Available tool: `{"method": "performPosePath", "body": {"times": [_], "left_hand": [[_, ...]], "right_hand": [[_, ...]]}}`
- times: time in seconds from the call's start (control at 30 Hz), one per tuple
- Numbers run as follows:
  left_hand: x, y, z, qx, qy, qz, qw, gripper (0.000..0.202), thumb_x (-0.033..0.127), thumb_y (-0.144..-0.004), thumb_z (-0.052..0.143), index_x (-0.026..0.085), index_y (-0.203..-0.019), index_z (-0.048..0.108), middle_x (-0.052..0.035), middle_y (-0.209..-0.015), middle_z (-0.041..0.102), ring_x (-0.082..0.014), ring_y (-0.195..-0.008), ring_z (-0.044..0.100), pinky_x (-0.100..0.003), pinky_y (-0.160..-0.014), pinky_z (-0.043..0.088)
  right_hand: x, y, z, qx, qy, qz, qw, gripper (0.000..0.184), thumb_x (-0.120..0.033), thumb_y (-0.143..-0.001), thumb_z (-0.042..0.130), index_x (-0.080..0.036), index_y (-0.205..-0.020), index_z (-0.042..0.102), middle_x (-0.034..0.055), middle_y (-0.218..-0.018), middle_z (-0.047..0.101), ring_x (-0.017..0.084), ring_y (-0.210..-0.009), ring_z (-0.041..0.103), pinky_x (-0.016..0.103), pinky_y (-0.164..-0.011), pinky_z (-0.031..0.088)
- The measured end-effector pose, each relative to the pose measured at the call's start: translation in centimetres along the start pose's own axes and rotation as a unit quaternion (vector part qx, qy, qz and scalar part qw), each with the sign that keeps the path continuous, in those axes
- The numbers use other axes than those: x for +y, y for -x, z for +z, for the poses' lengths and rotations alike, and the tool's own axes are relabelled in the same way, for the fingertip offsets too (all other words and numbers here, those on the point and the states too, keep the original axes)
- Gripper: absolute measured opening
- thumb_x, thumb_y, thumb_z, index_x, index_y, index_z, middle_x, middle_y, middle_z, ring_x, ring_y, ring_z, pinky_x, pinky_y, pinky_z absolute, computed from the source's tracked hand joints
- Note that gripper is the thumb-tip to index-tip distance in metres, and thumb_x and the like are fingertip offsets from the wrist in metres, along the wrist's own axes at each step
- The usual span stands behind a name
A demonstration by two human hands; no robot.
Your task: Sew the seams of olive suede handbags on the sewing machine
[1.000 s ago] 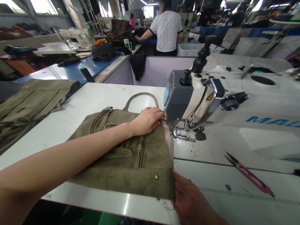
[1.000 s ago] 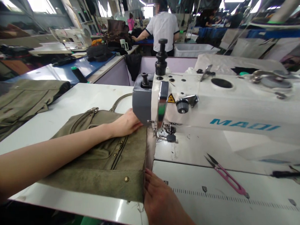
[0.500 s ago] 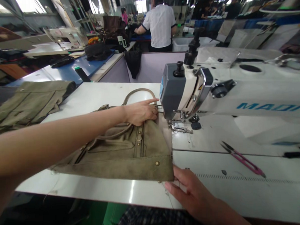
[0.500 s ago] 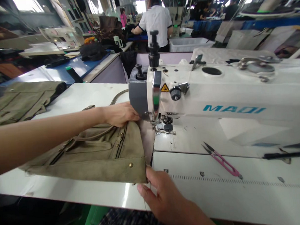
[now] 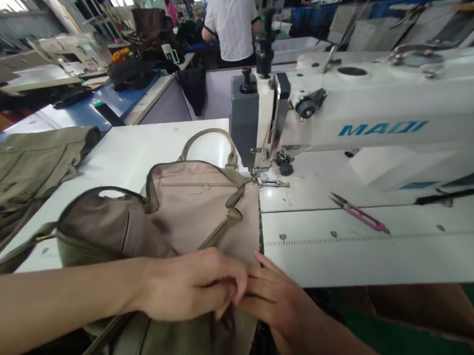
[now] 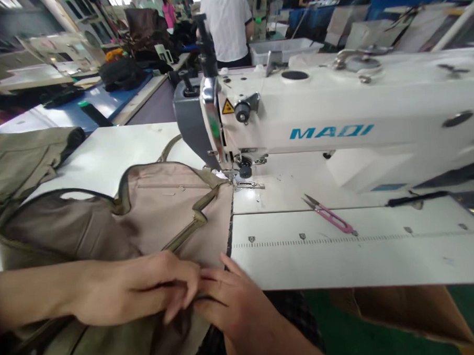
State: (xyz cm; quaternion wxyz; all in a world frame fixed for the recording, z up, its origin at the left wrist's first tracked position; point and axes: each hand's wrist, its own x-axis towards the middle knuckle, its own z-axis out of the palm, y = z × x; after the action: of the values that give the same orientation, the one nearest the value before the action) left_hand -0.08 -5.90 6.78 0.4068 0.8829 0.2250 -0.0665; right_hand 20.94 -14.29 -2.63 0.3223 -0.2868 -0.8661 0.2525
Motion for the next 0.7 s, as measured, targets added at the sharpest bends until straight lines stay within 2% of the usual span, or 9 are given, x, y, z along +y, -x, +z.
{"method": "performPosePath", "body": {"times": [0.07,0.13,0.17,0.23,0.33,0.43,0.53,0.6,0.7], "left_hand": [[-0.4,-0.4,1.1,0.012,-0.067,0.005,0.998,0.014,0.018,-0.094,0.049,0.017,-0.106,0.054,-0.0063,-0.1,0.058,-0.0203,-0.091,0.054,-0.03,-0.083,0.046],[-0.7,-0.3,1.9,0.034,-0.154,-0.011,0.987,0.027,0.025,-0.091,0.059,0.015,-0.114,0.05,-0.0096,-0.108,0.055,-0.0256,-0.099,0.051,-0.037,-0.089,0.044],[-0.7,-0.2,2.1,0.04,-0.185,-0.027,0.982,0.035,0.028,-0.088,0.065,0.014,-0.116,0.049,-0.0102,-0.109,0.054,-0.0273,-0.1,0.05,-0.039,-0.089,0.043],[-0.7,-0.2,2.2,0.034,-0.216,-0.053,0.974,0.036,0.028,-0.085,0.068,0.014,-0.113,0.05,-0.0096,-0.107,0.054,-0.0276,-0.098,0.05,-0.039,-0.086,0.044],[-0.9,-0.7,1.9,0.007,-0.216,-0.075,0.973,0.018,0.014,-0.086,0.063,0.015,-0.102,0.053,-0.0073,-0.1,0.054,-0.0241,-0.09,0.054,-0.034,-0.077,0.046],[-1.5,-1.2,1.5,-0.021,-0.188,-0.046,0.981,0.014,0.004,-0.084,0.055,0.016,-0.091,0.052,-0.0048,-0.093,0.056,-0.0197,-0.081,0.056,-0.029,-0.071,0.046],[-1.7,-1.3,1.1,-0.031,-0.163,-0.012,0.986,0.016,0.0,-0.083,0.05,0.017,-0.084,0.049,-0.004,-0.087,0.057,-0.0175,-0.076,0.056,-0.025,-0.067,0.045],[-1.4,-1.1,0.8,-0.016,-0.17,0.024,0.985,0.014,0.002,-0.084,0.048,0.017,-0.085,0.049,-0.0053,-0.089,0.058,-0.0184,-0.079,0.056,-0.026,-0.071,0.045],[-0.8,-0.6,0.2,0.032,-0.237,0.089,0.967,0.019,0.007,-0.088,0.041,0.016,-0.098,0.054,-0.0099,-0.107,0.059,-0.0232,-0.097,0.055,-0.035,-0.09,0.043]], "right_hand": [[-0.7,0.8,0.1,0.088,-0.02,0.05,0.995,0.042,-0.001,-0.088,0.034,-0.015,-0.117,0.06,0.0095,-0.124,0.061,0.017,-0.124,0.048,0.038,-0.11,0.037],[-0.9,1.0,-0.1,0.169,-0.025,0.12,0.978,0.039,-0.001,-0.091,0.035,-0.016,-0.116,0.061,0.0093,-0.121,0.061,0.016,-0.119,0.052,0.029,-0.102,0.044],[-0.8,0.9,-0.2,0.186,-0.025,0.15,0.971,0.035,-0.003,-0.093,0.039,-0.017,-0.116,0.061,0.0085,-0.118,0.061,0.015,-0.114,0.054,0.027,-0.098,0.046],[-0.5,0.5,-0.6,0.182,-0.022,0.181,0.966,0.029,-0.007,-0.094,0.045,-0.019,-0.114,0.061,0.0061,-0.111,0.063,0.015,-0.105,0.058,0.026,-0.093,0.048],[0.1,-0.2,-1.7,0.132,-0.028,0.179,0.975,0.026,-0.008,-0.094,0.047,-0.02,-0.111,0.062,0.0036,-0.105,0.065,0.016,-0.098,0.06,0.029,-0.088,0.05],[0.4,-0.8,-2.9,0.074,-0.038,0.201,0.976,0.026,-0.011,-0.093,0.053,-0.021,-0.115,0.062,0.003,-0.104,0.067,0.02,-0.094,0.062,0.034,-0.083,0.051],[0.4,-1.4,-3.3,0.037,-0.038,0.17,0.984,0.032,-0.007,-0.09,0.056,-0.022,-0.118,0.061,0.0029,-0.105,0.067,0.022,-0.095,0.06,0.038,-0.084,0.051],[0.4,-1.8,-2.9,0.033,-0.045,0.131,0.99,0.033,-0.005,-0.09,0.053,-0.022,-0.115,0.062,0.0022,-0.104,0.067,0.021,-0.096,0.059,0.038,-0.086,0.05],[0.2,-1.9,-1.8,0.072,-0.007,0.117,0.991,0.026,-0.008,-0.094,0.047,-0.02,-0.112,0.063,0.006,-0.105,0.064,0.021,-0.093,0.06,0.037,-0.084,0.052]]}}
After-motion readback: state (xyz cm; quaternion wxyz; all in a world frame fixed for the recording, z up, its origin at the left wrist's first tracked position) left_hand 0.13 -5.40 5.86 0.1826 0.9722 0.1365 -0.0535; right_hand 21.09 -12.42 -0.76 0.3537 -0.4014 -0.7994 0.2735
